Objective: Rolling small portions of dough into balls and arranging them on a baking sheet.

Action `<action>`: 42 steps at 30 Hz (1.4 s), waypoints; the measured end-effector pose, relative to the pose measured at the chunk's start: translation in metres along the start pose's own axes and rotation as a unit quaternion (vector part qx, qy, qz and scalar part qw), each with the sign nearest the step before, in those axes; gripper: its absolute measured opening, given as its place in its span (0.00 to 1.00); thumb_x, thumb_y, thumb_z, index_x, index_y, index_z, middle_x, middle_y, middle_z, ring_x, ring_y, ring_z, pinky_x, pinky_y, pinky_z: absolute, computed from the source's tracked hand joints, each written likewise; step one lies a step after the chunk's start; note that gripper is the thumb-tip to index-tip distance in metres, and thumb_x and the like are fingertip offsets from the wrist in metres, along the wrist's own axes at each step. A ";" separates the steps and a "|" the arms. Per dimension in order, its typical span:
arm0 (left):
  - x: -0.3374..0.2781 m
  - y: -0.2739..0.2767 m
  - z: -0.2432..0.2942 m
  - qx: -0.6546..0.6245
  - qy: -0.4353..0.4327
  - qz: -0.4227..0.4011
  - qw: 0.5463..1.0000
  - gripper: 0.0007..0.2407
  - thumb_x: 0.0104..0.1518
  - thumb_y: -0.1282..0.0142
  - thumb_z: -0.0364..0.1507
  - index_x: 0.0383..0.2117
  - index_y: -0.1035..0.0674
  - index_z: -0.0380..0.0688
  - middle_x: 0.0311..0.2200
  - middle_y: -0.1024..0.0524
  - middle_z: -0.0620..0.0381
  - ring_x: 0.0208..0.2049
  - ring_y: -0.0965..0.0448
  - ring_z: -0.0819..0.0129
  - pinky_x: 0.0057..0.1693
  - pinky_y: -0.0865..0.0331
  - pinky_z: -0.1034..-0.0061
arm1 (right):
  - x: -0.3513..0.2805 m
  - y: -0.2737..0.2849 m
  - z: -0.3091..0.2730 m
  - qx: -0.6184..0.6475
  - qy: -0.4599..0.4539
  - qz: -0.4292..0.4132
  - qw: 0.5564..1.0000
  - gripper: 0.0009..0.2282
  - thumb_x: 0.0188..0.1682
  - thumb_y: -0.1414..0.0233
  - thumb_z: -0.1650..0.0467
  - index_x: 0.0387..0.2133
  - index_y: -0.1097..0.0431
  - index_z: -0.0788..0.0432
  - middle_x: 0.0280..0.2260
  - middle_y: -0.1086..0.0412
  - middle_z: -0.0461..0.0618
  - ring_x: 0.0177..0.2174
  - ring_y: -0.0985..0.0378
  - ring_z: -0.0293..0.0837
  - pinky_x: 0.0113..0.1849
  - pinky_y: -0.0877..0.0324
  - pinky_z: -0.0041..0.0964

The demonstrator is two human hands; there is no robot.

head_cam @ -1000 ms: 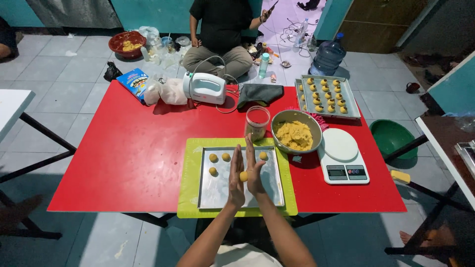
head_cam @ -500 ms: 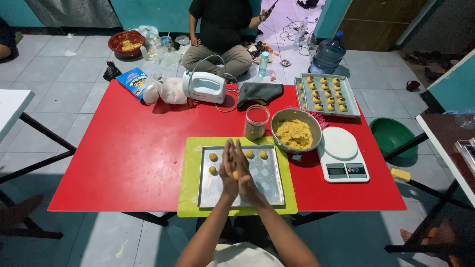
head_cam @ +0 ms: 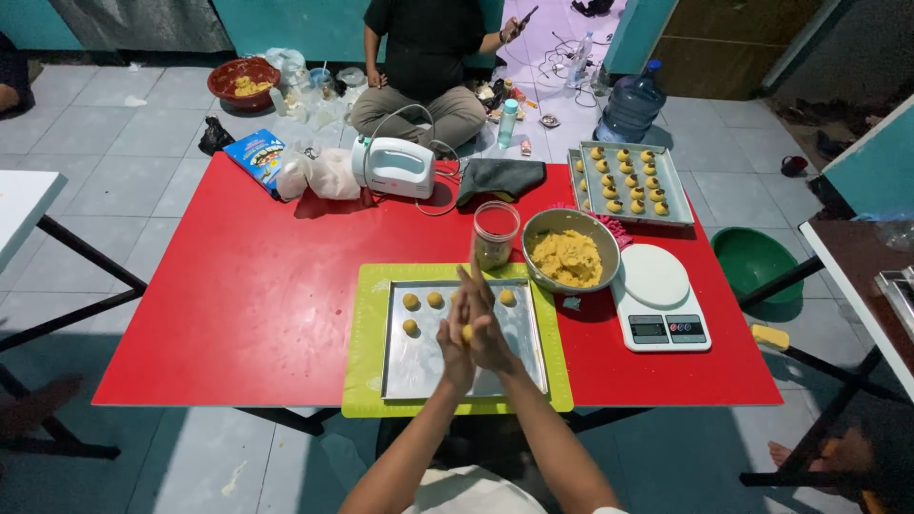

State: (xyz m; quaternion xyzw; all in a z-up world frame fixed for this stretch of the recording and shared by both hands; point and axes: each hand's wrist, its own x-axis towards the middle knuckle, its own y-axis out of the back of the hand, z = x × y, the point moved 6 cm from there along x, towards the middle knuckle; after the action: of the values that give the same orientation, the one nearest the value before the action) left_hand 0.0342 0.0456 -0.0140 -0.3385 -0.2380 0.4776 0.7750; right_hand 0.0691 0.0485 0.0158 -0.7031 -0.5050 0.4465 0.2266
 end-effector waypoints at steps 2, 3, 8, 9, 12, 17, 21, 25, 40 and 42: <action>0.000 0.017 -0.023 -0.058 0.029 0.033 0.997 0.34 0.61 0.72 0.53 0.69 0.41 0.45 0.67 0.37 0.54 0.65 0.35 0.65 0.69 0.43 0.64 | 0.002 -0.003 0.004 0.001 0.000 0.000 1.000 0.29 0.54 0.61 0.48 0.61 0.38 0.53 0.52 0.35 0.55 0.48 0.31 0.51 0.49 0.34 0.48; 0.000 0.027 -0.038 -0.115 0.058 0.066 0.989 0.30 0.65 0.71 0.49 0.67 0.36 0.43 0.65 0.34 0.57 0.61 0.31 0.70 0.69 0.43 0.67 | 0.003 -0.004 0.006 0.002 0.000 0.002 1.000 0.29 0.54 0.61 0.48 0.60 0.38 0.53 0.52 0.35 0.55 0.48 0.31 0.51 0.49 0.34 0.48; 0.011 -0.002 0.034 -0.059 -0.041 0.001 0.997 0.44 0.52 0.79 0.64 0.70 0.44 0.44 0.70 0.44 0.50 0.70 0.44 0.57 0.72 0.53 0.64 | -0.006 0.005 0.012 0.002 -0.007 0.004 1.000 0.29 0.54 0.60 0.48 0.60 0.37 0.53 0.52 0.35 0.55 0.48 0.30 0.51 0.49 0.34 0.48; 0.014 0.000 0.044 -0.020 -0.078 -0.006 0.997 0.47 0.48 0.74 0.66 0.71 0.45 0.44 0.72 0.48 0.53 0.72 0.50 0.58 0.73 0.56 0.66 | -0.006 0.006 0.011 0.002 -0.009 0.005 1.000 0.29 0.54 0.60 0.48 0.60 0.37 0.53 0.52 0.35 0.55 0.48 0.30 0.51 0.48 0.34 0.48; 0.009 -0.006 0.054 0.085 -0.163 -0.038 0.982 0.47 0.49 0.79 0.66 0.71 0.49 0.43 0.73 0.54 0.51 0.73 0.58 0.53 0.73 0.63 0.60 | -0.004 0.002 0.021 0.004 -0.013 0.004 1.000 0.29 0.54 0.60 0.48 0.60 0.37 0.53 0.52 0.35 0.55 0.47 0.30 0.51 0.48 0.34 0.48; 0.011 -0.002 0.038 0.106 -0.165 -0.077 0.978 0.47 0.49 0.77 0.65 0.72 0.51 0.43 0.73 0.56 0.51 0.73 0.58 0.56 0.73 0.64 0.57 | -0.007 0.004 0.025 0.008 -0.011 0.006 1.000 0.29 0.54 0.60 0.48 0.60 0.37 0.53 0.52 0.34 0.55 0.47 0.30 0.51 0.48 0.33 0.47; 0.001 -0.018 0.051 0.147 -0.171 -0.099 0.969 0.49 0.47 0.78 0.68 0.72 0.52 0.45 0.74 0.58 0.53 0.74 0.62 0.55 0.72 0.67 0.51 | -0.004 0.000 0.017 0.014 -0.015 0.004 1.000 0.29 0.54 0.60 0.48 0.60 0.37 0.53 0.52 0.34 0.55 0.47 0.29 0.51 0.48 0.33 0.47; 0.013 -0.003 0.045 0.127 -0.171 -0.080 0.974 0.46 0.51 0.82 0.64 0.71 0.50 0.43 0.73 0.56 0.52 0.74 0.60 0.56 0.73 0.65 0.56 | -0.012 0.007 0.035 0.013 -0.015 0.006 1.000 0.29 0.54 0.60 0.48 0.60 0.36 0.53 0.52 0.34 0.55 0.47 0.29 0.51 0.48 0.33 0.47; -0.004 -0.027 0.053 0.268 -0.201 -0.127 0.933 0.49 0.49 0.78 0.69 0.72 0.53 0.42 0.74 0.61 0.47 0.73 0.66 0.47 0.72 0.69 0.49 | -0.005 0.006 0.026 0.040 -0.034 0.018 0.998 0.29 0.54 0.59 0.48 0.60 0.36 0.53 0.51 0.33 0.55 0.46 0.28 0.51 0.48 0.32 0.47; -0.002 -0.026 0.054 0.274 -0.203 -0.125 0.932 0.50 0.48 0.77 0.70 0.72 0.53 0.45 0.74 0.61 0.51 0.73 0.68 0.52 0.72 0.71 0.55 | -0.003 0.005 0.020 0.041 -0.033 0.017 0.998 0.29 0.54 0.59 0.48 0.60 0.35 0.53 0.51 0.33 0.55 0.46 0.28 0.51 0.48 0.31 0.47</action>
State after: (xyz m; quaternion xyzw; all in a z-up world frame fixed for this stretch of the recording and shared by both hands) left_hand 0.0106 0.0517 0.0410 0.0240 -0.2903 0.4823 0.8261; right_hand 0.0539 0.0411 0.0033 -0.6863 -0.4814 0.4939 0.2308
